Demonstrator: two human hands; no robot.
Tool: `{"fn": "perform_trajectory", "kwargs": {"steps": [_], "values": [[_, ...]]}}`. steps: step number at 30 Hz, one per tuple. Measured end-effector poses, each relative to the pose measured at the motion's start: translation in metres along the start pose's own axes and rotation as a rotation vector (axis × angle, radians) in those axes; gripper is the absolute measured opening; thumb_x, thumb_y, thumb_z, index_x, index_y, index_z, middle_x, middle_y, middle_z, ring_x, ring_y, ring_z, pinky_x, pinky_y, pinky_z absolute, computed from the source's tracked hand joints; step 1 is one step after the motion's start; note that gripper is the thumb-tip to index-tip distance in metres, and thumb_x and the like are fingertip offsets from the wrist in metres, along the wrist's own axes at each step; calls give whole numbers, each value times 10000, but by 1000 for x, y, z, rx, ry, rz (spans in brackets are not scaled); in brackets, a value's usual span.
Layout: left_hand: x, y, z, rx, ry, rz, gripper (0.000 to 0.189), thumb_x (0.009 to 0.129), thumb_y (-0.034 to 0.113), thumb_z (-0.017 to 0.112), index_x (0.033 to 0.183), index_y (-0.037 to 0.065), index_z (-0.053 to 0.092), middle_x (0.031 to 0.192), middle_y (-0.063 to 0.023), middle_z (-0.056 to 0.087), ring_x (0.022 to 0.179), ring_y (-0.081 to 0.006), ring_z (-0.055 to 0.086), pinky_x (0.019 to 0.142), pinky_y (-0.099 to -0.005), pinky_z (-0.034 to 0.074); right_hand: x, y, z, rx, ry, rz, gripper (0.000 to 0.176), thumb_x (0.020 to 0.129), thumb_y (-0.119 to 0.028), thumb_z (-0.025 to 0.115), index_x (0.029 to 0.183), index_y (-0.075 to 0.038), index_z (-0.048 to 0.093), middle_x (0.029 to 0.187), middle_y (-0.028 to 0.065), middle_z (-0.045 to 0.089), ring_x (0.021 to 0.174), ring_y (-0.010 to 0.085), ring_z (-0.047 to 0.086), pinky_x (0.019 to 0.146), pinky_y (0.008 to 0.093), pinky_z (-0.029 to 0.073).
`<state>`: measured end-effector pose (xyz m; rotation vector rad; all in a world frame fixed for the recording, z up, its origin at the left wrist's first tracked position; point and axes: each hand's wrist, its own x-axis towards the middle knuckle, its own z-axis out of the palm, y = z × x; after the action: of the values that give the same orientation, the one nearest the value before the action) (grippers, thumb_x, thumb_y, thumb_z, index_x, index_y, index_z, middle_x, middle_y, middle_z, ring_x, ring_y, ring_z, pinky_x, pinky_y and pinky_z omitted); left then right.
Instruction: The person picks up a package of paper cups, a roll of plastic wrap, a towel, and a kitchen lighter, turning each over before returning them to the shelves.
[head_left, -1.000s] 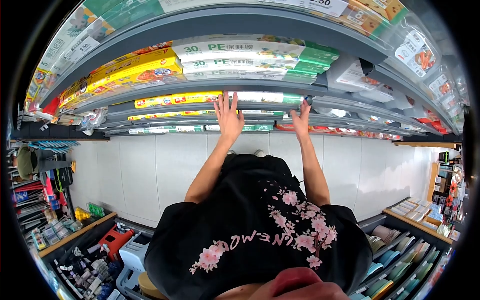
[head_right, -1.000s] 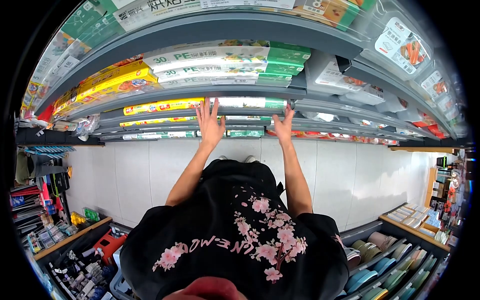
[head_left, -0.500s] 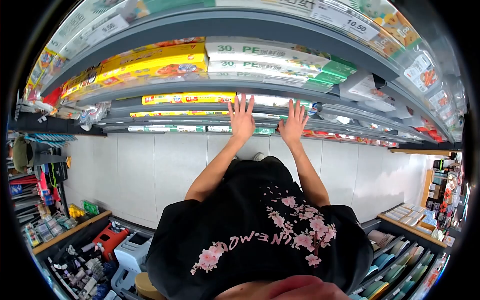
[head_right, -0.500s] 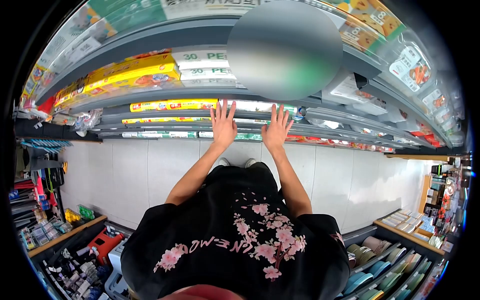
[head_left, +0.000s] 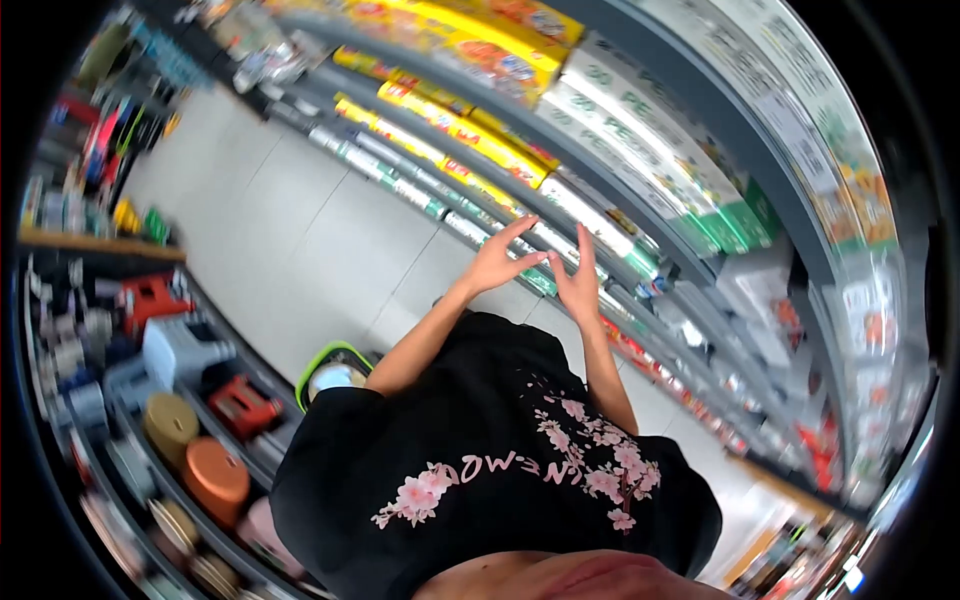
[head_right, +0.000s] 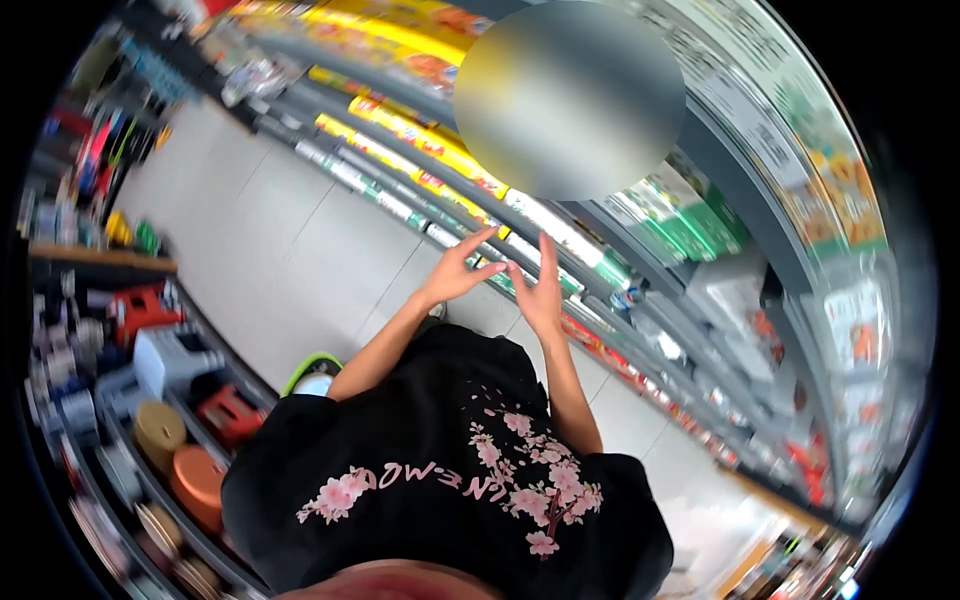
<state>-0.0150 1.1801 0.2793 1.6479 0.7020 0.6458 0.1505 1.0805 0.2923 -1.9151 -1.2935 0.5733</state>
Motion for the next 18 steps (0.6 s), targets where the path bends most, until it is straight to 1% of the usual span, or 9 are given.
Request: {"fn": "perform_trajectory", "kwargs": {"steps": [1, 2, 4, 5, 6, 7, 10, 14, 18], "values": [[-19, 17, -8, -164, -12, -133, 731, 821, 355, 751, 1430, 115, 426, 1458, -128, 435, 1357, -268, 388, 1072, -429, 360, 0, -2, 1, 249, -164, -36, 785, 880, -265, 670, 1503, -82, 229, 1545, 199, 236, 1434, 348, 223, 1127, 508, 231], [-37, 18, -13, -224, -3, -171, 763, 820, 350, 754, 1454, 128, 393, 1487, -94, 399, 1369, -240, 364, 1094, -435, 336, 2, 0, 5, 468, -333, -16, 823, 882, -262, 683, 1517, -82, 192, 1561, 165, 214, 1447, 283, 203, 1141, 449, 226], [-74, 36, -21, -387, 43, -186, 844, 798, 327, 777, 1487, 143, 326, 1535, -78, 314, 1404, -235, 299, 1125, -444, 288, -3, -33, -2, 634, -580, -27, 880, 857, -255, 713, 1522, -76, 166, 1567, 148, 205, 1452, 285, 188, 1153, 454, 192], [-91, 43, -26, -394, 118, -196, 844, 798, 327, 777, 1487, 143, 326, 1535, -78, 314, 1404, -235, 299, 1125, -444, 288, -4, -50, -6, 653, -716, -43, 959, 821, -290, 751, 1527, -80, 136, 1577, 136, 174, 1461, 282, 156, 1160, 461, 162], [-108, 49, -28, -418, 106, -165, 923, 776, 302, 795, 1507, 136, 257, 1561, -66, 241, 1428, -242, 236, 1140, -456, 252, -5, -60, -3, 717, -836, -72, 1086, 756, -371, 800, 1531, -82, 97, 1587, 132, 129, 1469, 285, 114, 1162, 478, 143], [-126, 55, -25, -442, 101, -131, 1005, 754, 277, 814, 1527, 129, 188, 1587, -54, 169, 1453, -248, 172, 1155, -468, 216, -10, -64, 3, 722, -935, -111, 1147, 714, -408, 821, 1531, -82, 85, 1589, 133, 110, 1470, 289, 103, 1161, 482, 146], [-176, 74, -13, -420, 281, -96, 1089, 719, 270, 836, 1537, 157, 126, 1594, -72, 127, 1460, -255, 144, 1163, -458, 219, -20, -88, 30, 718, -1213, -166, 1310, 581, -478, 881, 1532, -88, 69, 1586, 153, 90, 1469, 315, 90, 1163, 489, 159], [-237, 82, 6, -481, 580, -127, 1231, 643, 295, 884, 1539, 132, 56, 1604, -75, 42, 1473, -248, 86, 1166, -485, 187, -41, -118, 69, 585, -1513, -219, 1402, 502, -443, 925, 1538, -129, 33, 1578, 178, 97, 1465, 321, 108, 1156, 488, 199], [-291, 84, 20, -499, 795, -77, 1320, 594, 261, 913, 1540, 149, 0, 1606, -67, -12, 1478, -230, 31, 1167, -495, 157, -78, -154, 104, 505, -1783, -290, 1462, 492, -438, 933, 1532, -135, -49, 1586, 183, 22, 1469, 325, 67, 1147, 514, 208]]}}
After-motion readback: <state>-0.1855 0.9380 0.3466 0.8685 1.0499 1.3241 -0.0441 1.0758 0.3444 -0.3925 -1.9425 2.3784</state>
